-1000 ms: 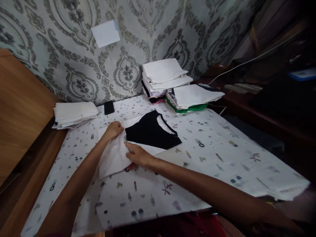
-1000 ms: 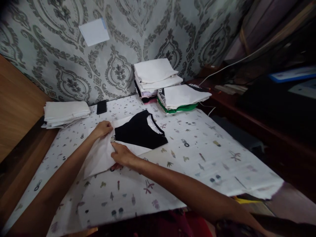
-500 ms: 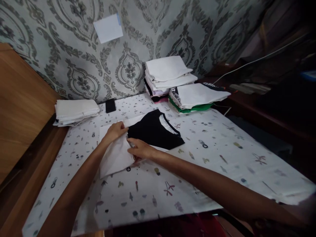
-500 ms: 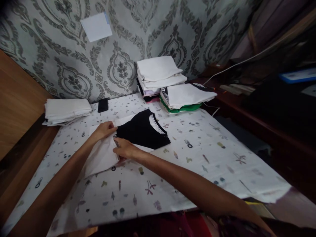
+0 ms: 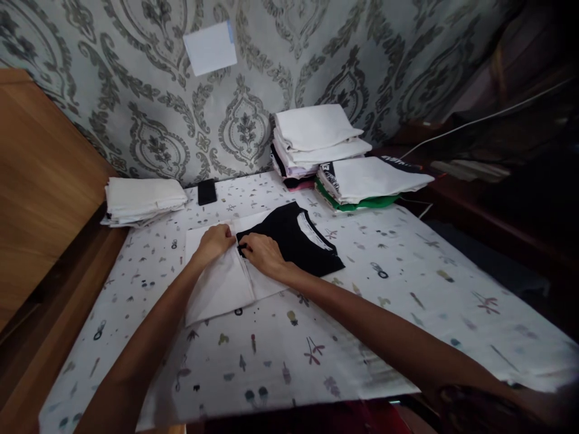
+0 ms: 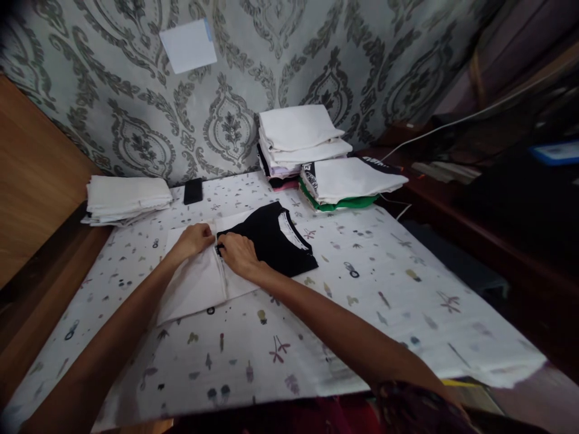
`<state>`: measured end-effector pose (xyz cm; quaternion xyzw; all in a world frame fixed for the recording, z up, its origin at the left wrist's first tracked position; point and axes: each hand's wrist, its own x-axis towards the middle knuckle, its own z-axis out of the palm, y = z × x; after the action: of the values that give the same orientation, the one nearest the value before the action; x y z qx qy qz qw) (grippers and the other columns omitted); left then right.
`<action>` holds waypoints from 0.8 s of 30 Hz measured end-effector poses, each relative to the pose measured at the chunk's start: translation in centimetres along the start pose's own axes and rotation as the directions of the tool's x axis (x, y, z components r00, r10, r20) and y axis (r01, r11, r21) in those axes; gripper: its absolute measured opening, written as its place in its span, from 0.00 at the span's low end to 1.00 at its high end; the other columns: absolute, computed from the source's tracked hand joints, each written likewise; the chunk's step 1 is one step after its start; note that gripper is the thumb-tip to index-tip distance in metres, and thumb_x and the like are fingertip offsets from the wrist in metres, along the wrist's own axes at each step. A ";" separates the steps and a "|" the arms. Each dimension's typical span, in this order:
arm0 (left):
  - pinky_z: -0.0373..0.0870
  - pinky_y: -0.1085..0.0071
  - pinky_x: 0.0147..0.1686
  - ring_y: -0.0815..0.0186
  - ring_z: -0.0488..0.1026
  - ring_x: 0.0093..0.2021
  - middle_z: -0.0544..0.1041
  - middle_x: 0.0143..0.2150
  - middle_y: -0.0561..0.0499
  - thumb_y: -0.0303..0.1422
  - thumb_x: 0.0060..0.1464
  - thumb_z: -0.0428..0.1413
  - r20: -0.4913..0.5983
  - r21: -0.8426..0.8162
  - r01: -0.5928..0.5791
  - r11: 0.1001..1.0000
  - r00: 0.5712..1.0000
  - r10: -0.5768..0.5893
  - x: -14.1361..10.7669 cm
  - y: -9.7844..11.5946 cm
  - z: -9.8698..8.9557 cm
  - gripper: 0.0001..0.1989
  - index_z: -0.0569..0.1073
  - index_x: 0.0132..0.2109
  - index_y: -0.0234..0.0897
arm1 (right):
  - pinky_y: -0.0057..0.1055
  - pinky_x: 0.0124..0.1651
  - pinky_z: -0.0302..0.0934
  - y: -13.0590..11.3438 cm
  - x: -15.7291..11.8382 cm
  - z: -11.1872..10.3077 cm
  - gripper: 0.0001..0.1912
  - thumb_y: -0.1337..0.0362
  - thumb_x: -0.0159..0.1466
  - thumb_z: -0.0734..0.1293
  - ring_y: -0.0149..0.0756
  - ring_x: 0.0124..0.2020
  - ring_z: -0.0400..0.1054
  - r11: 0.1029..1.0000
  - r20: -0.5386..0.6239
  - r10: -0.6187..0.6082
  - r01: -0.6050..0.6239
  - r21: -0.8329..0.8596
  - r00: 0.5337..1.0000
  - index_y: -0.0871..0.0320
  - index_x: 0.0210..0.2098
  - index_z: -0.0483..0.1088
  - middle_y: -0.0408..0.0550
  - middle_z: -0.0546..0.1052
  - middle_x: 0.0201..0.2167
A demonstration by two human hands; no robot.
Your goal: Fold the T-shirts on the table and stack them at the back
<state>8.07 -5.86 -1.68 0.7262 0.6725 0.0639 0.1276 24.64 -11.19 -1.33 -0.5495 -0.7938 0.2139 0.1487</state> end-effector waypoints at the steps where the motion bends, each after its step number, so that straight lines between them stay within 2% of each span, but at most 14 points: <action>1: 0.58 0.69 0.30 0.60 0.74 0.34 0.77 0.29 0.48 0.32 0.51 0.55 -0.007 0.000 -0.002 1.000 1.000 0.002 0.0 0.0 0.1 0.03 0.72 0.30 0.39 | 0.32 0.43 0.61 -0.1 0.3 0.3 0.15 0.66 0.68 0.61 0.41 0.48 0.72 0.999 -0.011 -0.023 0.023 -0.023 1.000 0.53 0.50 0.75 0.50 0.78 0.48; 6: 0.62 0.69 0.32 0.60 0.74 0.35 0.77 0.30 0.49 0.31 0.54 0.54 -0.011 -0.077 -0.036 0.996 0.999 0.035 0.4 -0.9 0.1 0.04 0.73 0.33 0.38 | 0.33 0.42 0.60 -0.6 1.3 0.7 0.15 0.67 0.70 0.57 0.40 0.44 0.73 0.992 0.017 -0.050 0.051 -0.117 0.999 0.55 0.47 0.75 0.52 0.77 0.49; 8: 0.65 0.69 0.35 0.62 0.74 0.36 0.77 0.32 0.50 0.30 0.56 0.52 -0.065 -0.090 -0.071 0.993 0.996 0.065 0.7 -1.4 -0.1 0.07 0.74 0.40 0.39 | 0.33 0.42 0.60 -0.8 1.4 0.7 0.16 0.69 0.70 0.57 0.41 0.44 0.74 0.990 0.033 -0.042 0.046 -0.135 0.999 0.57 0.46 0.75 0.53 0.77 0.50; 11: 0.67 0.68 0.42 0.60 0.73 0.43 0.77 0.40 0.48 0.30 0.59 0.51 -0.201 -0.032 -0.118 0.993 0.974 0.109 1.4 -2.2 -0.1 0.12 0.73 0.49 0.41 | 0.33 0.42 0.61 -0.7 1.5 0.8 0.16 0.69 0.70 0.56 0.40 0.44 0.73 0.992 0.022 -0.040 0.042 -0.118 0.999 0.58 0.47 0.75 0.53 0.77 0.50; 13: 0.67 0.66 0.44 0.58 0.71 0.48 0.75 0.44 0.46 0.30 0.60 0.50 -0.236 0.007 -0.141 0.990 0.962 0.138 2.1 -2.7 0.0 0.11 0.73 0.48 0.40 | 0.32 0.41 0.60 -0.6 1.5 0.9 0.16 0.68 0.70 0.57 0.39 0.44 0.73 0.995 0.009 -0.040 0.040 -0.094 0.999 0.57 0.46 0.75 0.53 0.77 0.50; 17: 0.67 0.67 0.46 0.59 0.70 0.47 0.74 0.42 0.46 0.31 0.60 0.50 -0.225 -0.008 -0.151 0.988 0.963 0.146 3.6 -3.6 0.6 0.08 0.74 0.39 0.39 | 0.31 0.40 0.59 -0.4 1.4 1.0 0.15 0.68 0.69 0.57 0.39 0.43 0.73 0.996 -0.017 -0.055 0.054 -0.064 0.998 0.57 0.46 0.75 0.51 0.78 0.48; 24: 0.66 0.67 0.44 0.59 0.70 0.46 0.74 0.42 0.46 0.30 0.60 0.50 -0.229 -0.026 -0.128 0.991 0.966 0.118 4.4 -3.6 1.4 0.07 0.73 0.38 0.39 | 0.29 0.35 0.55 -0.1 1.4 1.2 0.13 0.68 0.66 0.60 0.36 0.39 0.72 0.998 0.000 -0.050 0.050 -0.029 0.999 0.57 0.43 0.76 0.49 0.78 0.44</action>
<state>5.33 -1.44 -4.38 0.7518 0.6348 0.1678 0.0602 23.47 -10.16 -2.30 -0.5316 -0.8104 0.1984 0.1461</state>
